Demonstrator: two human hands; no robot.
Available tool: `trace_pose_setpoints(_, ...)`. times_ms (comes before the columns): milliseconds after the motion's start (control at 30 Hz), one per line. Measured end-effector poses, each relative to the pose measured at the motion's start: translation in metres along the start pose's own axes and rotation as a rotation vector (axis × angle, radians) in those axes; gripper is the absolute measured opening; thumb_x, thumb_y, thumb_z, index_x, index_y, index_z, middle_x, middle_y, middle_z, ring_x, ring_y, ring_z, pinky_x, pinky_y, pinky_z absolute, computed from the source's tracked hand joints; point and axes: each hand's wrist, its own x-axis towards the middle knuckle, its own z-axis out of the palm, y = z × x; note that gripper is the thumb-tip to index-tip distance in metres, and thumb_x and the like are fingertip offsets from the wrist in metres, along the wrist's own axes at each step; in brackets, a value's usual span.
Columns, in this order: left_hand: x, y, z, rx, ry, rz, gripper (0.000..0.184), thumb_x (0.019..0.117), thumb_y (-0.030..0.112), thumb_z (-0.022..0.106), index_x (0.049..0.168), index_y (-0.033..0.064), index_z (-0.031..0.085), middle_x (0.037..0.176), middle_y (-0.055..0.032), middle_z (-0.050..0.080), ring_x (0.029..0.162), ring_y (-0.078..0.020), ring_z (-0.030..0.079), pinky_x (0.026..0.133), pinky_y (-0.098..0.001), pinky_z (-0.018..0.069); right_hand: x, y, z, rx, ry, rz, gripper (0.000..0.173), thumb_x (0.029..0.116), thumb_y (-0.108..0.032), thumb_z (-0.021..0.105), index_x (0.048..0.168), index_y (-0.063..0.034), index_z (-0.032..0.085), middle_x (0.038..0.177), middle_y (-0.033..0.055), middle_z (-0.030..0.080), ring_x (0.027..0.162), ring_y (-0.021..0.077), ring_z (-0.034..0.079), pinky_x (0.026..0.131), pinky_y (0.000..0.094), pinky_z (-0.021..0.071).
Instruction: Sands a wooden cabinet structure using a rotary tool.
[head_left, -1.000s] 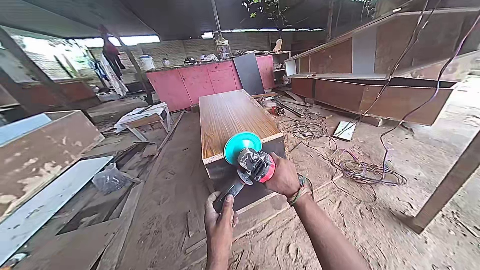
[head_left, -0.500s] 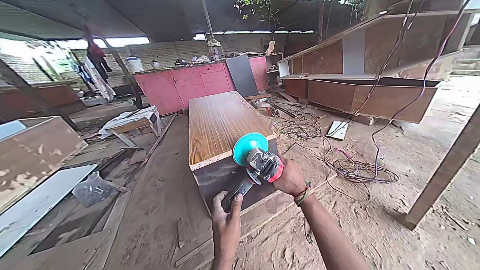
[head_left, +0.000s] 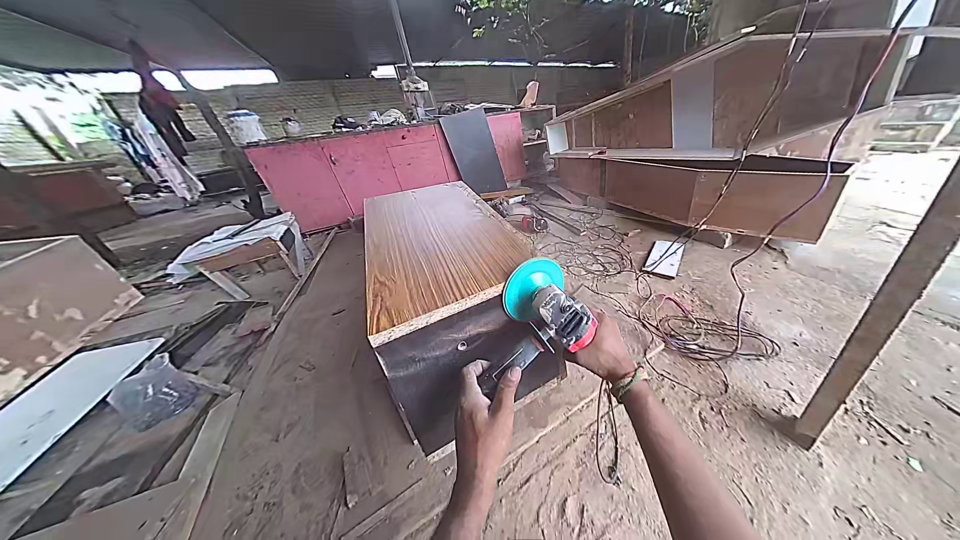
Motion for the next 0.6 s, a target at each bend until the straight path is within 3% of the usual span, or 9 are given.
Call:
trace_pose_setpoints(100, 0.004, 0.003, 0.001, 0.044, -0.046, -0.022, 0.066, 0.0892, 0.061, 0.067, 0.126, 0.0059, 0.063, 0.103, -0.0106, 0.07, 0.094, -0.0231, 0.068, 0.084, -0.0511, 0.0557, -0.002, 0.005, 0.003, 0.037, 0.035, 0.013, 0.055, 0.065, -0.035, 0.087, 0.113, -0.0113, 0.072, 0.101, 0.0049, 0.076, 0.097, 0.0179, 0.074, 0.089, 0.0484, 0.0601)
trace_pose_setpoints(233, 0.006, 0.003, 0.003, 0.01, -0.156, -0.086, 0.063, 0.0899, 0.057, 0.069, 0.127, 0.0055, 0.064, 0.103, -0.0114, 0.071, 0.096, -0.0241, 0.068, 0.086, -0.0516, 0.055, -0.008, 0.003, -0.007, 0.012, 0.003, 0.045, 0.055, 0.0655, -0.031, 0.089, 0.112, -0.0075, 0.072, 0.103, 0.0099, 0.076, 0.099, 0.0233, 0.073, 0.091, 0.0515, 0.0582)
trace_pose_setpoints(433, 0.01, 0.005, -0.018, -0.055, -0.105, -0.058, 0.06, 0.0894, 0.056, 0.069, 0.122, 0.0056, 0.068, 0.1, -0.0091, 0.07, 0.094, -0.0196, 0.067, 0.085, -0.0467, 0.0554, 0.003, -0.018, -0.006, -0.097, -0.006, 0.018, 0.055, 0.0674, -0.045, 0.086, 0.11, -0.0119, 0.073, 0.1, 0.0093, 0.076, 0.097, 0.0256, 0.073, 0.087, 0.0563, 0.0585)
trace_pose_setpoints(500, 0.012, 0.009, -0.03, -0.07, -0.084, -0.065, 0.059, 0.0896, 0.056, 0.069, 0.122, 0.0073, 0.067, 0.098, -0.0068, 0.069, 0.086, -0.0168, 0.066, 0.077, -0.0427, 0.0552, 0.005, -0.031, -0.002, -0.106, 0.012, -0.015, 0.054, 0.0681, -0.048, 0.085, 0.108, -0.0125, 0.073, 0.098, 0.0089, 0.076, 0.097, 0.0258, 0.073, 0.085, 0.0567, 0.0584)
trace_pose_setpoints(600, 0.013, 0.004, -0.045, -0.159, -0.101, -0.123, 0.057, 0.0905, 0.053, 0.071, 0.125, 0.0077, 0.066, 0.089, -0.0071, 0.065, 0.061, -0.0155, 0.056, 0.054, -0.0371, 0.0494, 0.003, -0.05, 0.0, -0.153, 0.002, -0.06, 0.055, 0.0712, -0.05, 0.081, 0.112, -0.0136, 0.073, 0.1, 0.0093, 0.076, 0.097, 0.0277, 0.074, 0.084, 0.0591, 0.0587)
